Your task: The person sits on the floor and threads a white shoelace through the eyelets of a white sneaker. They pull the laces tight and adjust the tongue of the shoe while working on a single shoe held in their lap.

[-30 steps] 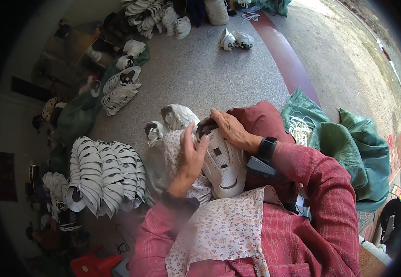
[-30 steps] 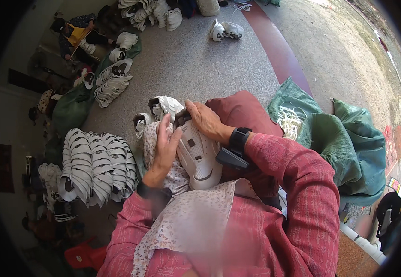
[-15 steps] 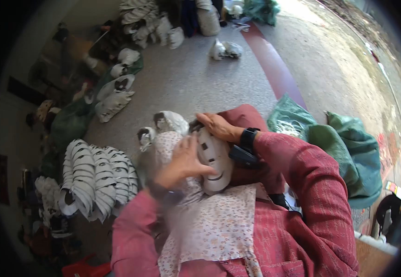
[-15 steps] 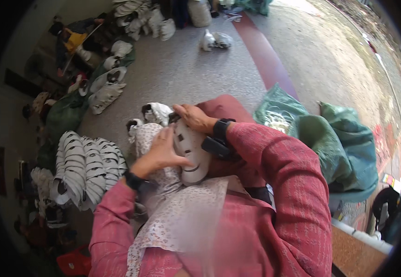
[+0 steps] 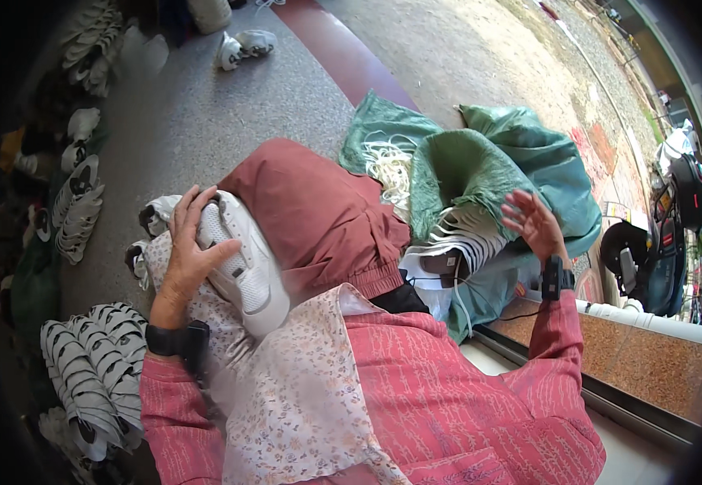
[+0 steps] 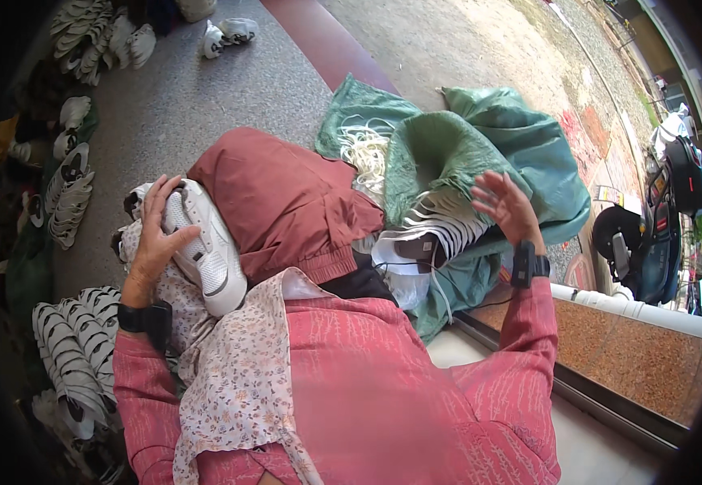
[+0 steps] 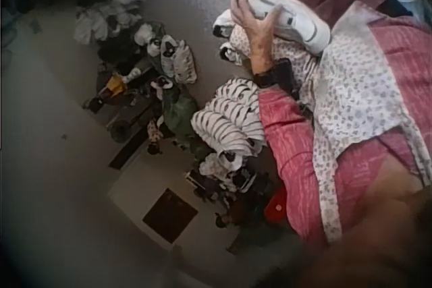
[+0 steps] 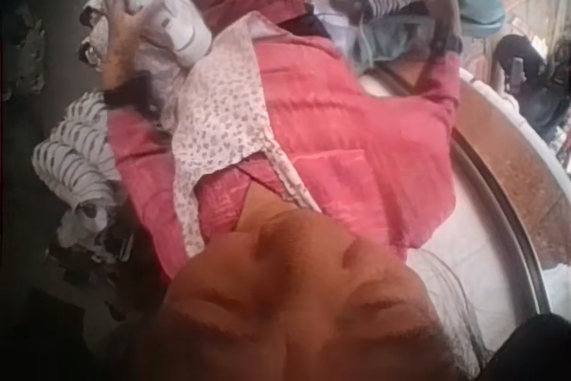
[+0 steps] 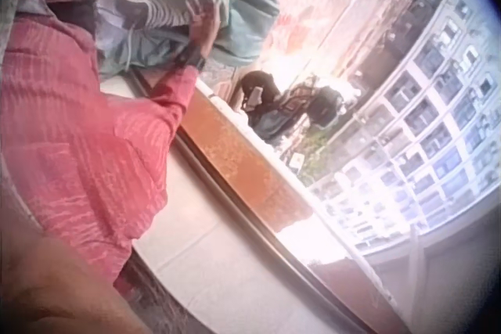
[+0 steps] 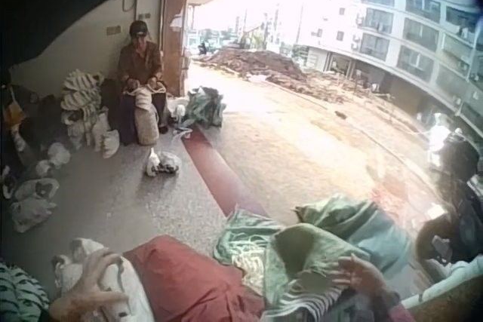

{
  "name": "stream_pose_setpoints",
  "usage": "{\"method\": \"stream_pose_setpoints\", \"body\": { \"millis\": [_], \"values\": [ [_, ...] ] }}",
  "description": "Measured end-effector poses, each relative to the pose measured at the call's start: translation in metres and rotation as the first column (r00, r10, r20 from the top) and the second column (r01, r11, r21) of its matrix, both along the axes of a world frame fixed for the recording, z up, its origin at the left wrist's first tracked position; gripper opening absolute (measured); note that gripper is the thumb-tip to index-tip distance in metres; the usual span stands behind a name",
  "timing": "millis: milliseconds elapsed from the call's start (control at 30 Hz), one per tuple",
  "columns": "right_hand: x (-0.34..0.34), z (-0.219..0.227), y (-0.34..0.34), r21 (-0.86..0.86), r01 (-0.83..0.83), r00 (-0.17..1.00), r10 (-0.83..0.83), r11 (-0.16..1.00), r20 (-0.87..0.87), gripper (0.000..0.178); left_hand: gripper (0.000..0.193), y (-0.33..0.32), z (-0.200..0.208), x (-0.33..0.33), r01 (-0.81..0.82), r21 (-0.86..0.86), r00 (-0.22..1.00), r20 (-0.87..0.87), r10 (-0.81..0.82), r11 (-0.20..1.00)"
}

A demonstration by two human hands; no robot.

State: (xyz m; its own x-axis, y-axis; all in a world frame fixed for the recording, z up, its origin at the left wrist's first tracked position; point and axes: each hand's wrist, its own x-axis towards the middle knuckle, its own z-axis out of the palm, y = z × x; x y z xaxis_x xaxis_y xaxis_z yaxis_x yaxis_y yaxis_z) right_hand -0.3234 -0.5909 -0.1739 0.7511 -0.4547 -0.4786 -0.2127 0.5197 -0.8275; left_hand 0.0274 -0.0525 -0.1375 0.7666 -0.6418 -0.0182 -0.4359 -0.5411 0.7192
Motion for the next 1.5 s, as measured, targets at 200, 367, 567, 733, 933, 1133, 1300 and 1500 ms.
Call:
{"method": "stream_pose_setpoints", "body": {
  "millis": [200,367,567,733,933,1133,1300,1500],
  "values": [
    [-0.099,-0.122,0.018,-0.041,0.049,0.874,-0.063,0.998,-0.482,0.034,0.089,0.003,0.016,0.000,0.180,0.070,0.980,-0.095,-0.173,0.981],
    [-0.059,-0.207,0.055,-0.779,-0.521,0.818,-0.058,0.348,-0.573,0.033,0.077,-0.010,0.010,-0.008,0.025,0.146,0.999,0.017,-0.028,0.989],
    [-0.021,-0.229,0.057,-0.660,-0.703,0.678,0.029,-0.264,-0.734,0.011,0.075,-0.014,0.009,-0.006,0.013,0.151,0.998,0.056,-0.022,0.988],
    [-0.017,-0.200,0.082,-0.742,-0.570,0.733,0.192,-0.353,-0.653,0.003,0.073,-0.017,0.011,-0.005,0.018,0.151,0.998,0.051,-0.026,0.988],
    [0.030,-0.039,0.093,-0.910,-0.239,0.960,0.058,-0.339,-0.274,0.011,0.070,-0.013,0.002,-0.002,0.031,0.161,0.993,0.111,-0.050,0.987],
    [0.135,0.118,0.124,-0.902,0.366,0.916,0.256,-0.227,0.307,0.014,0.076,0.009,0.011,0.008,0.105,-0.025,0.993,-0.056,-0.106,0.994],
    [0.258,0.187,0.218,-0.697,0.717,0.632,0.430,-0.007,0.645,0.026,0.090,0.029,0.084,0.014,-0.350,-0.435,0.857,-0.507,0.096,0.830],
    [0.341,0.143,0.324,-0.715,0.679,0.377,0.755,0.168,0.536,0.026,0.103,0.051,0.127,0.025,-0.458,-0.695,0.677,-0.677,-0.289,0.554]
  ]
}}
